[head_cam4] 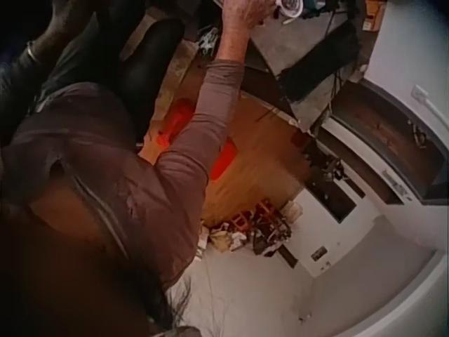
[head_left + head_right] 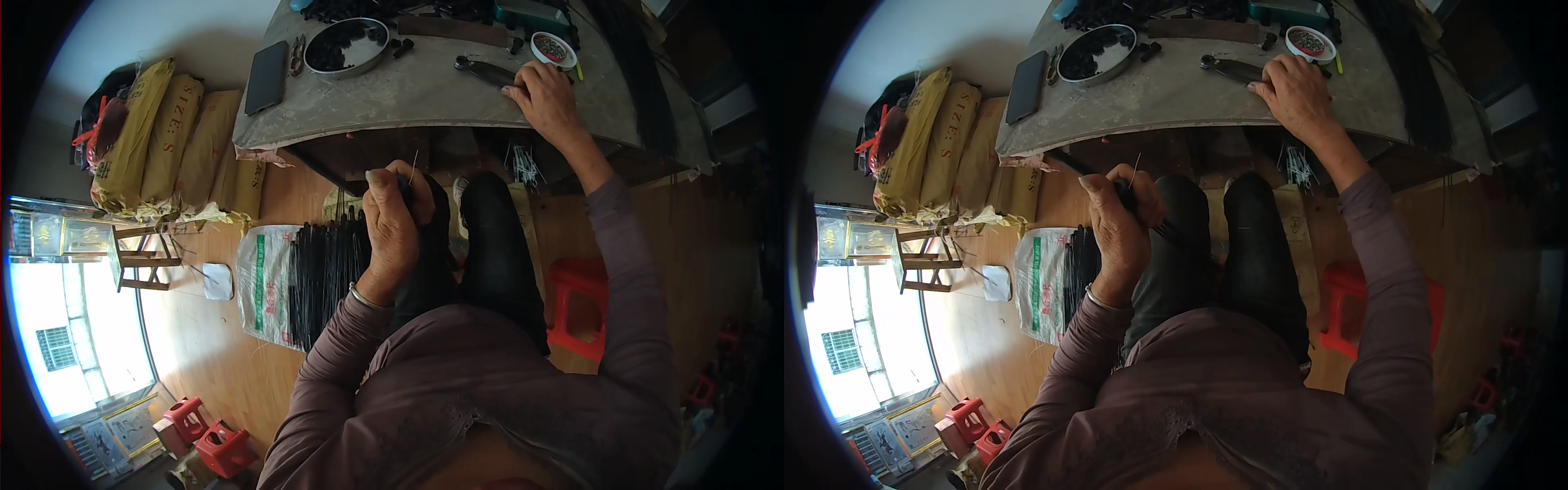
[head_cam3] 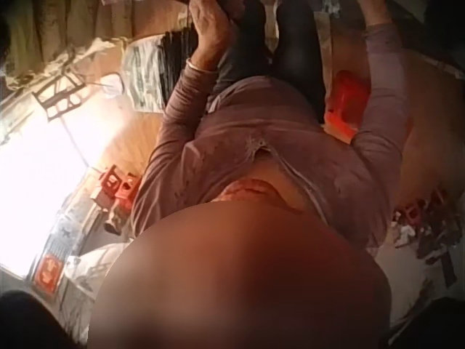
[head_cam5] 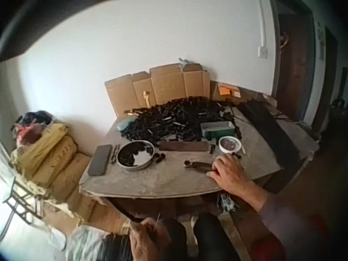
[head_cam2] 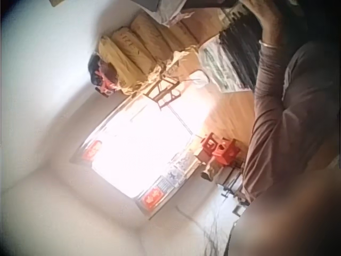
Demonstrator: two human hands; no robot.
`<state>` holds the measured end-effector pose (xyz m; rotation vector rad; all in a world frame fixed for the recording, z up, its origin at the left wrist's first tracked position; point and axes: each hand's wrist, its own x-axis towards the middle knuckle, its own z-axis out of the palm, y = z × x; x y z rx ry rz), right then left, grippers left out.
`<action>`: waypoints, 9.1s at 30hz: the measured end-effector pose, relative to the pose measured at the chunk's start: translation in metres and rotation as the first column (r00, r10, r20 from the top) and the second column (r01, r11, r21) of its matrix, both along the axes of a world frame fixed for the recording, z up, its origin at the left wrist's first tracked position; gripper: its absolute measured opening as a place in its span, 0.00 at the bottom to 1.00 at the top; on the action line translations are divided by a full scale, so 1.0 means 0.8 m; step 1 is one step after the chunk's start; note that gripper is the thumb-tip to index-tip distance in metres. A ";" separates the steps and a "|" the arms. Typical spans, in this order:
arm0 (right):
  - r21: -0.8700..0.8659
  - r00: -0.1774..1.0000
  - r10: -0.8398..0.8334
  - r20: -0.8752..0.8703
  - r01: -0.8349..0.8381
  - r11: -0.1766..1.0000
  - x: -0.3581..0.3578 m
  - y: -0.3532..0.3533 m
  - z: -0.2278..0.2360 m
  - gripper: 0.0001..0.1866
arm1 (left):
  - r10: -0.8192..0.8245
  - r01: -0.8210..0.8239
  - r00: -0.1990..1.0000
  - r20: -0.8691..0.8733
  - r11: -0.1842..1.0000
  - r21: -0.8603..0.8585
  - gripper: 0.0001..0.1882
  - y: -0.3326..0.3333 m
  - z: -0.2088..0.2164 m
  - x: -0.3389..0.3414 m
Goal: Assembling and crimping bundles of black cables or rods at a production workstation.
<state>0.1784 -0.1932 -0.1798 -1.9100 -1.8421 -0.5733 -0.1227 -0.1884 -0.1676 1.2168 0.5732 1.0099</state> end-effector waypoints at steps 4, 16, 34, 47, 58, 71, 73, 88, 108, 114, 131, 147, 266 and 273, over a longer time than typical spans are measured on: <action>-0.018 0.998 0.031 -0.052 -0.032 0.999 0.000 -0.001 0.004 0.11 | 0.013 -0.013 0.999 0.043 1.000 -0.014 0.35 0.000 -0.003 0.002; 0.010 -0.407 -0.589 -0.699 -0.829 0.560 -0.166 -0.147 0.117 0.08 | 0.124 -0.109 0.966 -0.229 0.991 0.078 0.41 -0.004 0.011 0.002; -0.064 -0.290 -0.359 -0.887 -0.693 0.718 -0.219 -0.152 0.076 0.05 | 0.283 -0.246 0.952 -0.113 0.933 0.261 0.34 0.010 -0.003 0.021; 0.179 -0.323 -0.013 -0.946 -0.556 0.812 -0.233 -0.149 0.024 0.06 | 0.294 -0.276 0.943 -0.154 0.953 0.128 0.37 0.009 0.006 0.029; 0.266 0.344 0.374 -0.861 -0.322 0.909 -0.196 -0.082 0.077 0.18 | 0.229 -0.213 0.965 -0.131 0.969 0.125 0.34 -0.020 0.019 0.037; 0.500 0.645 0.469 -0.603 -0.152 0.852 -0.238 -0.084 0.032 0.14 | 0.220 -0.194 0.965 -0.142 0.965 0.177 0.33 -0.014 0.010 0.027; 0.518 0.648 0.495 -0.578 -0.178 0.837 -0.239 -0.085 0.031 0.16 | 0.223 -0.195 0.965 -0.141 0.963 0.189 0.33 -0.013 0.010 0.025; 0.350 0.512 0.465 -0.723 -0.310 0.884 -0.204 -0.073 0.046 0.11 | -0.015 0.010 0.999 -0.032 0.991 -0.130 0.32 -0.020 0.014 0.019; 0.075 0.916 0.211 -0.341 -0.197 0.977 -0.167 -0.132 0.062 0.22 | 0.021 -0.024 1.000 -0.020 0.985 -0.170 0.26 0.006 0.011 0.016; 0.021 0.944 0.251 -0.215 -0.253 0.967 -0.167 -0.121 0.064 0.27 | 0.084 -0.107 0.990 -0.113 0.970 -0.217 0.39 0.002 0.016 0.015; -0.028 0.838 0.354 -0.416 -0.401 0.916 -0.164 -0.129 0.058 0.20 | 0.102 -0.113 0.985 -0.139 0.991 -0.075 0.35 -0.001 0.016 0.018; -0.300 0.013 -0.436 -0.900 -0.744 0.596 -0.159 -0.176 0.096 0.16 | 0.155 -0.164 0.977 -0.146 0.985 -0.054 0.40 -0.013 0.022 0.011; 0.115 0.335 0.143 -0.931 -0.103 0.988 -0.277 -0.020 0.030 0.08 | 0.203 -0.210 0.975 0.087 0.974 0.089 0.24 -0.022 -0.026 -0.030; 0.113 0.852 0.141 -0.504 -0.097 0.989 -0.290 -0.011 0.034 0.08 | 0.233 -0.232 0.966 0.115 0.972 -0.023 0.24 -0.018 -0.037 -0.039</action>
